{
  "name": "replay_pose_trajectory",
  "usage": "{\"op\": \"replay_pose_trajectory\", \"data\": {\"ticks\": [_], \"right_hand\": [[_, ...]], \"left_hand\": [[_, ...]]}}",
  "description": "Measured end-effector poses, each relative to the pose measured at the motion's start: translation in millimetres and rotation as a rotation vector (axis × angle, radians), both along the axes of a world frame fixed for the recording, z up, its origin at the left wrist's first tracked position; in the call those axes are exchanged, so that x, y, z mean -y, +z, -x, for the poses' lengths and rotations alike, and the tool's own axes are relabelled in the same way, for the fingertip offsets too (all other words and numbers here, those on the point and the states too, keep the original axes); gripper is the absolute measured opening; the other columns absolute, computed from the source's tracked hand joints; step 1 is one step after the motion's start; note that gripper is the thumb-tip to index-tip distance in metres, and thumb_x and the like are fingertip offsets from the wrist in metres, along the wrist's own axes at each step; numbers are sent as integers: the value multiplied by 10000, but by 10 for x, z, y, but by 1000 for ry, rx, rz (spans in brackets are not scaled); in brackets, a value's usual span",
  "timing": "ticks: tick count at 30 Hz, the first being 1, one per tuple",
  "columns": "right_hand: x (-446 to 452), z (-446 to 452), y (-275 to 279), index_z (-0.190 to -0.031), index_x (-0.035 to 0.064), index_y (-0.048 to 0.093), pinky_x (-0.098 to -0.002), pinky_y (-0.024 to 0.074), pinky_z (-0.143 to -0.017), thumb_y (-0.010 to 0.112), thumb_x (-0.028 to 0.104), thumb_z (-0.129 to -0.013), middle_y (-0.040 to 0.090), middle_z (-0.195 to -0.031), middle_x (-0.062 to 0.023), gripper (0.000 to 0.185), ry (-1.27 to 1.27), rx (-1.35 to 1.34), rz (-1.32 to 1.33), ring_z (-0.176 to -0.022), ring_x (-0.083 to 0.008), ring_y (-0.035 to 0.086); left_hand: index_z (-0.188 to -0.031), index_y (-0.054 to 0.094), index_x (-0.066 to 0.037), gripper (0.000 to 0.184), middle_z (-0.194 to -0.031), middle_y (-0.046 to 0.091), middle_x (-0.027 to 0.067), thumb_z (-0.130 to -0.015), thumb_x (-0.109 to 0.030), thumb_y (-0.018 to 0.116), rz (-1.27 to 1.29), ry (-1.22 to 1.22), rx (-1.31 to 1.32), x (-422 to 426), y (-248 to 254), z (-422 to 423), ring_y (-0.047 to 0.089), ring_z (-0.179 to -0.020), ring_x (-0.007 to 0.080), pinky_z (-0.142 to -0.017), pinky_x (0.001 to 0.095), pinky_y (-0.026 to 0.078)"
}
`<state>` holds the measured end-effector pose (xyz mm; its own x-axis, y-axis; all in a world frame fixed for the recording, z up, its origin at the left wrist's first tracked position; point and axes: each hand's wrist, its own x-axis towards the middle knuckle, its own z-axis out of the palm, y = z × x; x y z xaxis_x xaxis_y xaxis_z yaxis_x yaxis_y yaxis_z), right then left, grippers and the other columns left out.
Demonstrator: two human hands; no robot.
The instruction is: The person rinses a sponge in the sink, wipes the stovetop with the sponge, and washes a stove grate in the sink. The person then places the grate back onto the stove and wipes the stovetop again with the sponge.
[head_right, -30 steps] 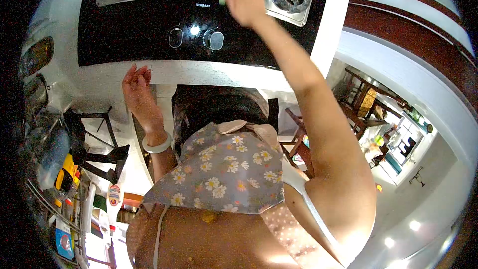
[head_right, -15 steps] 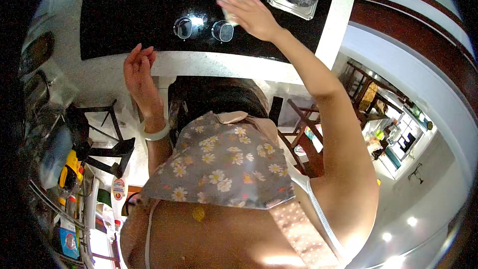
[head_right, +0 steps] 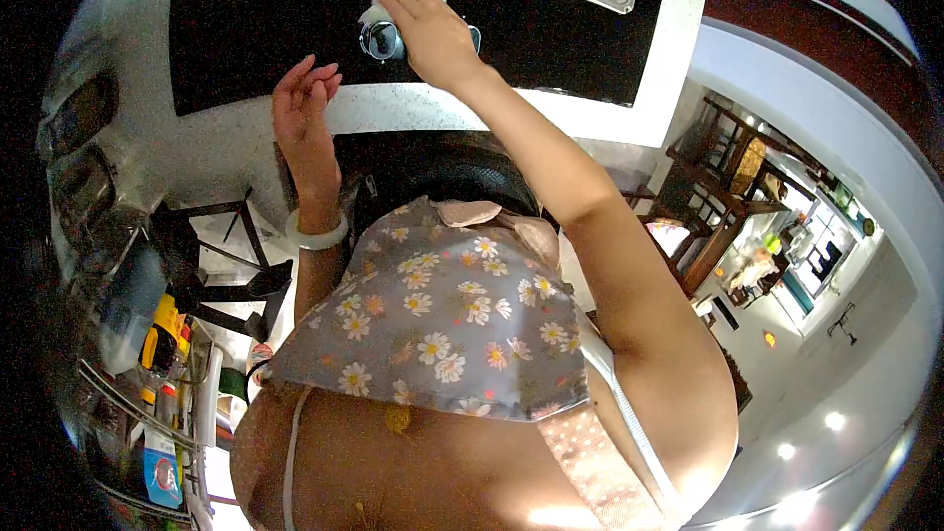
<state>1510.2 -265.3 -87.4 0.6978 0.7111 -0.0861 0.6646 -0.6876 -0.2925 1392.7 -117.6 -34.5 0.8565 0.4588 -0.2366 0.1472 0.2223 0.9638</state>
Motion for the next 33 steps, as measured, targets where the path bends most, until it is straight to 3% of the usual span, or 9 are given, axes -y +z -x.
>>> {"op": "replay_pose_trajectory", "data": {"ticks": [3, 6, 13, 16, 21, 24, 25, 29, 33], "right_hand": [[-19, 344, 32, -1344, -68, 357, -371, 250, -1097, 445, 124, -878, 323, -1425, -228, 511, -80, 267, 347, -1340, -359, 282], [-6, 522, -17, -1273, -94, 445, -378, 268, -1087, 466, 128, -857, 386, -1374, -256, 472, -88, 318, 343, -1312, -359, 332], [199, 767, 19, -1272, -102, 426, -382, 319, -1071, 487, 101, -832, 410, -1351, -249, 489, 102, 300, 223, -1288, -346, 374], [284, 832, -71, -1272, -96, 428, -404, 315, -1072, 473, 107, -839, 419, -1344, -246, 481, 158, 267, -10, -1277, -348, 389], [258, 850, -58, -1296, -102, 384, -438, 292, -1082, 515, 65, -807, 366, -1345, -315, 533, 203, 245, 37, -1284, -394, 356], [289, 867, 58, -1310, -98, 363, -435, 283, -1087, 531, 88, -803, 339, -1376, -294, 565, 308, 209, 126, -1303, -384, 332], [258, 924, -11, -1313, -100, 366, -444, 314, -1057, 511, 191, -840, 366, -1367, -266, 574, 406, 352, 73, -1282, -348, 359], [-78, 1051, -136, -1292, -74, 404, -387, 336, -1052, 555, 163, -816, 401, -1361, -210, 552, 404, 141, -306, -1287, -305, 367], [-819, 1126, -315, -1239, -78, 473, -369, 338, -1052, 503, 120, -823, 466, -1319, -198, 461, 335, 139, -477, -1252, -289, 425]], "left_hand": [[-1195, 458, 12, 261, -1069, 574, 142, -939, -33, 452, 20, 3, -2, -20, 45, 8, 578, -995, 182, -924, 312, 473], [-1191, 462, 12, 258, -1066, 578, 141, -937, -29, 453, -27, 15, -15, -50, 59, 54, 577, -1001, 182, -915, 312, 477], [-1191, 479, 17, 265, -1069, 591, 139, -950, -94, 466, -39, 105, -24, -27, 58, 258, 582, -986, 198, -938, 328, 457], [-1189, 484, 17, 264, -1059, 593, 135, -950, -93, 466, -36, 177, -24, 85, 98, 344, 579, -978, 195, -925, 323, 462], [-1188, 465, 26, 257, -1049, 593, 136, -943, -47, 452, -101, 212, -85, 363, 176, 533, 581, -956, 177, -889, 313, 479], [-1188, 466, 29, 257, -1052, 597, 138, -944, -48, 451, -112, 261, -76, 551, 245, 666, 584, -951, 178, -876, 310, 480], [-1187, 483, 24, 264, -1037, 605, 116, -952, -94, 463, -125, 270, -46, 597, 240, 727, 575, -954, 176, -889, 318, 460], [-1202, 452, 32, 279, -1041, 604, 116, -955, -97, 457, -112, 306, -91, 681, 381, 882, 574, -954, 172, -890, 300, 449], [-1216, 429, 46, 295, -1063, 594, 131, -955, -87, 453, -198, 292, -86, 560, 565, 941, 573, -952, 164, -888, 285, 447]]}}
